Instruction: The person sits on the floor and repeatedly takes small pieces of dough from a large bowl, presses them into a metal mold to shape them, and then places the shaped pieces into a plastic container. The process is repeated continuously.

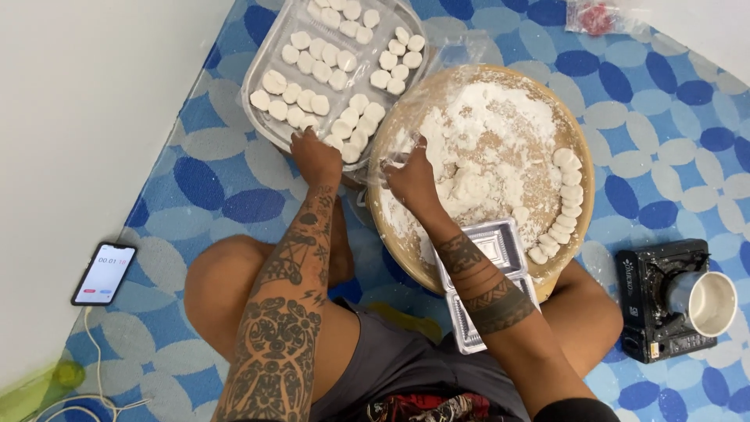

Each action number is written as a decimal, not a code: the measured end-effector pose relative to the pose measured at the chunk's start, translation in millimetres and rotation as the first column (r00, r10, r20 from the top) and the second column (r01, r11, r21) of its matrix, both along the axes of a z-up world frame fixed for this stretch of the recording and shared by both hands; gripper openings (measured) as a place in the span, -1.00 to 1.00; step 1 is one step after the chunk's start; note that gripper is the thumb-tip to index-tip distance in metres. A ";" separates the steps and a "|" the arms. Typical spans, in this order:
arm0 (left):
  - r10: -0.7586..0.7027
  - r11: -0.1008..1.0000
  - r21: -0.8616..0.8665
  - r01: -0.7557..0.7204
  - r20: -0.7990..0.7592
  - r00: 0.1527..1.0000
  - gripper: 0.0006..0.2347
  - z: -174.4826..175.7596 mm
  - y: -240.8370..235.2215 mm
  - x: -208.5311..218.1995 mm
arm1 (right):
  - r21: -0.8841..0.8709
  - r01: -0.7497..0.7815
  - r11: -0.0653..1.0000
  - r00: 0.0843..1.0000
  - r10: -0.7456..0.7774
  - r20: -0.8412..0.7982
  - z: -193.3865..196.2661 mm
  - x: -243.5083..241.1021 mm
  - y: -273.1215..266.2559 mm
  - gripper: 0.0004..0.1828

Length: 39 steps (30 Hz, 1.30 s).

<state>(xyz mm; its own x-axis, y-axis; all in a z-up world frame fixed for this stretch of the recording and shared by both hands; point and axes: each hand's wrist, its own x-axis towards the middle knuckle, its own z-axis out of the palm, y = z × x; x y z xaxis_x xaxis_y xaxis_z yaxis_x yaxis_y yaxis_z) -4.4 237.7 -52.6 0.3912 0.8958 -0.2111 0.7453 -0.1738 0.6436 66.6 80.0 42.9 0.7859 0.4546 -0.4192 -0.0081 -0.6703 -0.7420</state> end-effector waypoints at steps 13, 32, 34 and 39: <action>0.199 0.959 -0.207 -0.194 0.001 0.980 -0.42 -46.6 -1.3 -11.7 | 0.040 -0.005 0.999 0.976 -0.004 0.220 -5.3 5.4 -5.2 -0.50; -0.654 0.678 0.688 0.258 0.406 0.638 -0.77 92.7 -152.0 32.5 | -0.244 0.105 0.964 0.919 0.000 0.395 -35.7 20.9 -233.5 -0.41; -0.780 0.565 0.753 0.338 0.353 0.516 -0.73 58.8 -186.0 28.3 | -0.382 0.115 0.917 0.895 0.071 0.440 -50.3 25.3 -263.3 -0.38; -0.935 0.182 0.014 0.983 -0.308 0.178 -0.67 -3.3 -247.2 5.0 | -0.401 0.113 0.909 0.966 -0.006 0.259 -55.7 44.4 -285.9 -0.60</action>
<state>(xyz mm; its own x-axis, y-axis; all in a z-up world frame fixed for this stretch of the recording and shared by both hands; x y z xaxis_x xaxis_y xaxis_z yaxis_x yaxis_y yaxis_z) 0.6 -9.5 -55.9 0.9410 -0.1379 -0.3092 -0.0106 -0.9248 0.3804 111.0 -205.9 -12.8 0.9081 0.2336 -0.3475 0.0888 -0.9185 -0.3854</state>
